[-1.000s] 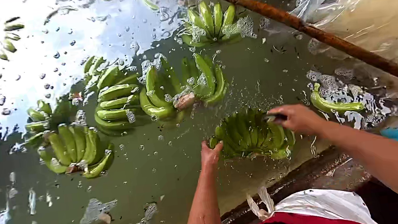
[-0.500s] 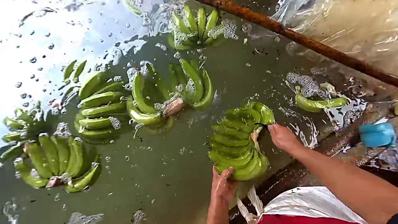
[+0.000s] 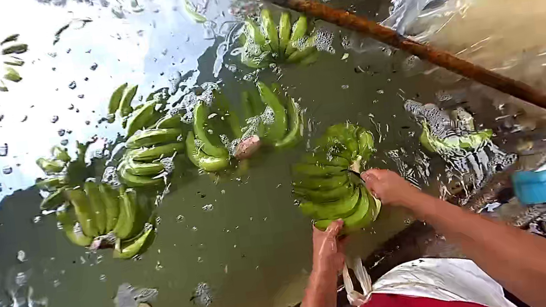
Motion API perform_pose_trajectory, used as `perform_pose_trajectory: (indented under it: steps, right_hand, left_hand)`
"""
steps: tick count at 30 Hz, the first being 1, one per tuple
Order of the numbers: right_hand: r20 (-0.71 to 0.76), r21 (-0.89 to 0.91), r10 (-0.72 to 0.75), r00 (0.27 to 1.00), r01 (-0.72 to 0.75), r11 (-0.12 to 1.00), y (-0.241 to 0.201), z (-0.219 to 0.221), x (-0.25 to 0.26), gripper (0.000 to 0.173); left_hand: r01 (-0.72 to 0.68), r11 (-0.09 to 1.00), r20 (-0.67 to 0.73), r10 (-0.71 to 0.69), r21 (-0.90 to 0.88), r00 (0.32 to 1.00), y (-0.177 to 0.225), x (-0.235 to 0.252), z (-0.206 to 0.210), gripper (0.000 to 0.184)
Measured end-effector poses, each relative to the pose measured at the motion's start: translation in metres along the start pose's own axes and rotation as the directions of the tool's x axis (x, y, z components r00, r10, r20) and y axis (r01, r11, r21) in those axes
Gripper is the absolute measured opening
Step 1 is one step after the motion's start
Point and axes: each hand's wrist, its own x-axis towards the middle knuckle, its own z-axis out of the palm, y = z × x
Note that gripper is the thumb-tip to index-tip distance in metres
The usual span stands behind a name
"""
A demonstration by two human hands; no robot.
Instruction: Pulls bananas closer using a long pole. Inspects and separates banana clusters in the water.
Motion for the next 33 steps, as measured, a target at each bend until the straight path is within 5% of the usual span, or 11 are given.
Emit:
perform_pose_trajectory:
  steps: [5, 8, 14, 17, 19, 20, 22, 24, 26, 29, 33]
  right_hand:
    - [-0.137, -0.397, 0.063, 0.989, -0.113, 0.911, -0.008, -0.025, 0.033, 0.048]
    - [-0.158, -0.43, 0.052, 0.986, -0.116, 0.895, -0.013, -0.022, 0.048, 0.047]
    - [0.184, 0.102, 0.146, 0.972, -0.166, 0.981, 0.067, -0.038, -0.013, 0.036]
    - [0.088, 0.208, 0.299, 0.95, -0.311, 0.927, 0.108, -0.068, -0.05, 0.033]
    - [-0.014, 0.186, 0.386, 0.922, -0.377, 0.907, 0.131, -0.087, -0.063, 0.034]
    - [-0.055, 0.189, 0.426, 0.903, -0.409, 0.893, 0.138, -0.093, -0.069, 0.036]
    - [-0.124, 0.223, 0.474, 0.872, -0.441, 0.869, 0.144, -0.093, -0.079, 0.039]
    - [-0.167, 0.281, 0.488, 0.857, -0.433, 0.856, 0.142, -0.083, -0.084, 0.04]
    - [-0.161, 0.318, 0.476, 0.864, -0.411, 0.854, 0.134, -0.068, -0.087, 0.039]
    - [-0.092, 0.337, 0.405, 0.91, -0.354, 0.872, 0.126, -0.047, -0.096, 0.036]
    - [-0.038, 0.395, 0.321, 0.946, -0.28, 0.875, 0.137, -0.032, -0.101, 0.033]
  left_hand:
    - [-0.035, 0.999, -0.024, 0.035, -0.018, 0.999, 0.01, -0.004, 0.007, 0.049]
    - [-0.064, 0.998, -0.045, 0.063, -0.023, 0.997, 0.014, -0.005, 0.022, 0.058]
    - [-0.044, 0.999, -0.015, 0.044, 0.001, 0.999, 0.002, 0.014, 0.009, 0.063]
    - [-0.058, 0.997, -0.006, 0.059, 0.05, 0.998, 0.001, 0.02, -0.011, 0.064]
    - [-0.153, 0.953, -0.091, 0.182, 0.261, 0.979, 0.007, 0.022, -0.019, 0.067]
    - [-0.238, 0.853, -0.118, 0.325, 0.464, 0.938, 0.01, 0.021, -0.022, 0.074]
    - [-0.423, 0.424, 0.039, 0.668, 0.8, 0.743, 0.011, 0.016, -0.021, 0.072]
    - [-0.564, 0.047, 0.334, 0.765, 0.824, 0.55, 0.003, 0.023, -0.009, 0.053]
    - [-0.604, -0.069, 0.542, 0.531, 0.794, 0.651, 0.0, 0.036, 0.016, 0.051]
    - [-0.418, -0.172, 0.437, 0.092, 0.892, 0.894, 0.004, 0.061, 0.051, 0.071]
    - [-0.322, -0.236, 0.343, 0.052, 0.917, 0.938, 0.01, 0.064, 0.052, 0.052]
